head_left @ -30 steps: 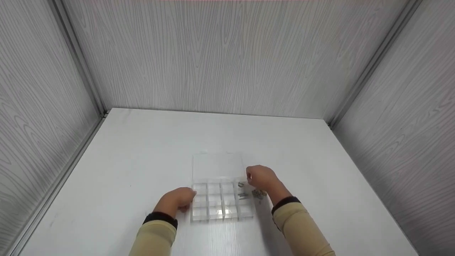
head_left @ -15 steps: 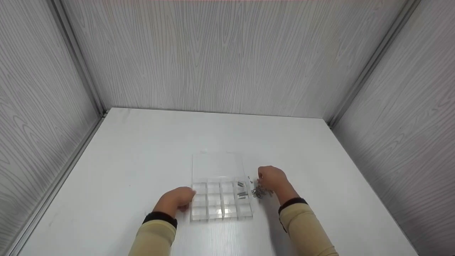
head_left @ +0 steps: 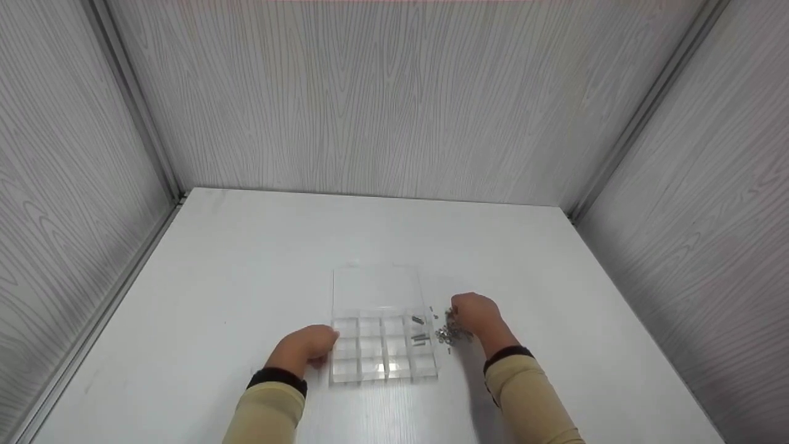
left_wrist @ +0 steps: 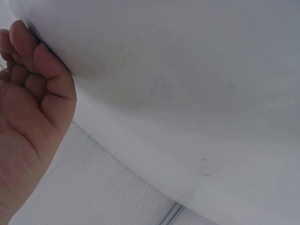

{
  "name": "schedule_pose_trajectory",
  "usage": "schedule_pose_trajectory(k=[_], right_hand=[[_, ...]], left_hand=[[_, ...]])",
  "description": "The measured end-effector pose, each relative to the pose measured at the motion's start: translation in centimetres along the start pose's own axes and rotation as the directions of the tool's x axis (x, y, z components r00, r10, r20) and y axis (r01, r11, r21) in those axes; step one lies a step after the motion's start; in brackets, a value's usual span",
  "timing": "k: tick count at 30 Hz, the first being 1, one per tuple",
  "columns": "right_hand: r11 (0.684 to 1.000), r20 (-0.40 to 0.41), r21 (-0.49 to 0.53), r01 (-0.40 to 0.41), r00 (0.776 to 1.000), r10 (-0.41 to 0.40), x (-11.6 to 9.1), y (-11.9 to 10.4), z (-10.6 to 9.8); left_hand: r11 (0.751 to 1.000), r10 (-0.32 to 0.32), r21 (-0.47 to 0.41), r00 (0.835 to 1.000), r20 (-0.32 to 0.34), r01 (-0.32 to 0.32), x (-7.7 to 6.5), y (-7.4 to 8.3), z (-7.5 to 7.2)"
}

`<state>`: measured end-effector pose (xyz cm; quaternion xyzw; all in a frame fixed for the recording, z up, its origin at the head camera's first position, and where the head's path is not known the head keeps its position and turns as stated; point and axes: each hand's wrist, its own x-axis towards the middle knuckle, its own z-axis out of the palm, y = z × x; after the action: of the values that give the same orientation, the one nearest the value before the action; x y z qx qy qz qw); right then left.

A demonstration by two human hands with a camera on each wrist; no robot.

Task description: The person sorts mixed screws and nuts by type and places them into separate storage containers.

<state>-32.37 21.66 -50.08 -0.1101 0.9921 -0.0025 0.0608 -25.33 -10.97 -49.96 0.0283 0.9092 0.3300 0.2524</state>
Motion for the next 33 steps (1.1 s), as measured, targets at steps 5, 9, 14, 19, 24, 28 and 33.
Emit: schedule_pose_trajectory(k=[5, 9, 14, 19, 24, 28, 33], right_hand=[[0.999, 0.008, -0.033, 0.004, 1.000, -0.003, 0.1, -0.1, 0.2], [0.999, 0.036, -0.043, -0.015, 0.999, 0.016, 0.1, -0.2, 0.3], [0.998, 0.073, -0.039, -0.045, 0.996, 0.048, 0.1, -0.4, 0.4], [0.997, 0.095, -0.046, -0.057, 0.994, 0.061, 0.2, -0.5, 0.4], [0.997, 0.104, -0.063, -0.044, 0.993, 0.050, 0.1, -0.4, 0.2], [0.997, 0.097, -0.073, -0.024, 0.995, 0.031, 0.1, -0.5, -0.1], [0.996, 0.072, -0.082, 0.023, 0.997, -0.017, 0.2, -0.9, -0.8]], left_hand=[[1.000, -0.013, -0.018, 1.000, -0.011, 0.013, 0.1, -0.1, 0.1], [0.999, -0.020, -0.025, 1.000, 0.001, 0.020, 0.1, -0.2, 0.1], [1.000, -0.015, -0.015, 1.000, 0.020, 0.015, 0.1, -0.1, 0.0], [1.000, -0.022, -0.016, 1.000, 0.021, 0.023, 0.0, 0.0, 0.0], [1.000, -0.014, 0.014, 1.000, 0.023, 0.014, 0.0, 0.0, 0.0], [1.000, -0.003, 0.005, 1.000, 0.026, 0.003, 0.0, 0.0, 0.0], [1.000, -0.004, 0.000, 1.000, 0.022, 0.004, 0.1, 0.0, -0.1]])
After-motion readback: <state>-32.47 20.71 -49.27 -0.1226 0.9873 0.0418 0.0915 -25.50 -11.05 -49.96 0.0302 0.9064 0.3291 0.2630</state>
